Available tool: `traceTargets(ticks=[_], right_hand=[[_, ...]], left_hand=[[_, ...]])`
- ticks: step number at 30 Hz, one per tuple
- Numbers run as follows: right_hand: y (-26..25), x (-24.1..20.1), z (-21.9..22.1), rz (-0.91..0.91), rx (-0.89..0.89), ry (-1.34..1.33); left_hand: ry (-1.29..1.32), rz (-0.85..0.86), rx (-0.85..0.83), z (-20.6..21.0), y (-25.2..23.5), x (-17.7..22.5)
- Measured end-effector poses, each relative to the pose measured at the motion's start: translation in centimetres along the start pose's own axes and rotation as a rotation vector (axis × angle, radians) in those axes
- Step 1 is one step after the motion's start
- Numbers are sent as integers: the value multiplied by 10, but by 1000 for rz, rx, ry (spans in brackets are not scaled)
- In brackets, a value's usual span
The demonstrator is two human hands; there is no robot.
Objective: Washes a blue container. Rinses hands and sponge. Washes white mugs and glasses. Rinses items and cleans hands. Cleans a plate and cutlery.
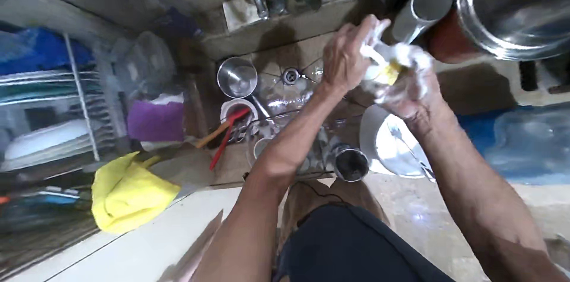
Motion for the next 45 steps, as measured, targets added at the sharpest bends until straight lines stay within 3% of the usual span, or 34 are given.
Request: traceTargets(ticks=[2, 5, 6, 7, 8, 9, 11, 13, 15, 16, 17, 19, 21, 23, 24, 25, 26, 27, 28, 30, 32, 35, 37, 39, 42, 45], right_hand=[[-5, -6, 4, -37, -27, -103], [-1, -6, 3, -42, -35, -86], [-3, -6, -3, -69, -6, -54], [-5, -8, -7, -109, 18, -9], [-7, -11, -11, -155, 36, 42], [-8, -17, -14, -212, 62, 136], [-6, -31, -8, -372, 92, 472], [-3, -38, 1, -535, 48, 876], [-1, -36, 14, -689, -84, 1334], [-1, -32, 23, -772, -170, 1531], [-4, -26, 28, -827, -246, 1703], [-12, -17, 27, -808, -311, 1913], [-21, -17, 20, -826, -290, 1961], [-28, -19, 14, -774, -196, 1883], [-29, -17, 12, -683, -136, 1769], [-30, -15, 11, -595, -85, 1564], [-31, -9, 8, -444, -21, 1262], [-29, 2, 7, -258, 36, 887], [-26, 13, 8, -111, 62, 531], [-22, 23, 8, 22, 77, 191], [-18, 18, 6, -30, 63, 277], [-17, -3, 11, -211, -2, 873], [-20, -6, 15, -343, -141, 1219], [-20, -1, 17, -492, -240, 1382], [-15, 12, 21, -535, -288, 1445], [-15, 19, 18, -332, -172, 1275]], left_hand=[[108, 161, 60, 3, -2, -4], [-5, 453, 23, 18, -10, -8], [37, 664, 112, 36, -25, -17], [239, 939, 304, 58, -46, -33], [368, 1047, 376, 68, -56, -44], [355, 876, 251, 58, -49, -44], [438, 243, -56, 15, -11, -35], [649, -240, -119, -6, 10, -32], [899, -503, -198, 5, -8, -40], [1023, -486, -279, 31, -43, -59], [1149, -242, -394, 70, -93, -88], [1316, -333, -525, 127, -148, -120], [1339, -372, -552, 135, -148, -122], [1288, -301, -418, 99, -101, -97], [1222, -504, -248, 70, -68, -75], [1186, -520, -140, 55, -61, -63], [1132, -354, -20, 58, -78, -68], [1092, 139, 215, 80, -113, -91], [1205, 296, 201, 102, -146, -109], [1341, 315, 27, 123, -174, -124], [1300, 236, -141, 122, -172, -124], [1028, -111, -461, 118, -161, -124], [861, -232, -584, 110, -158, -120], [763, -206, -603, 101, -163, -111], [606, -167, -494, 95, -172, -98], [309, -26, -267, 90, -177, -85]])
Point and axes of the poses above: each hand's wrist, its own y-axis away from the middle knuckle, its own z-axis out of the palm, x = y × z, the point moved 8 cm from there along -y, towards the middle knuckle, and after that the axes turned 11 degrees about -z, right-handed, at the moved point
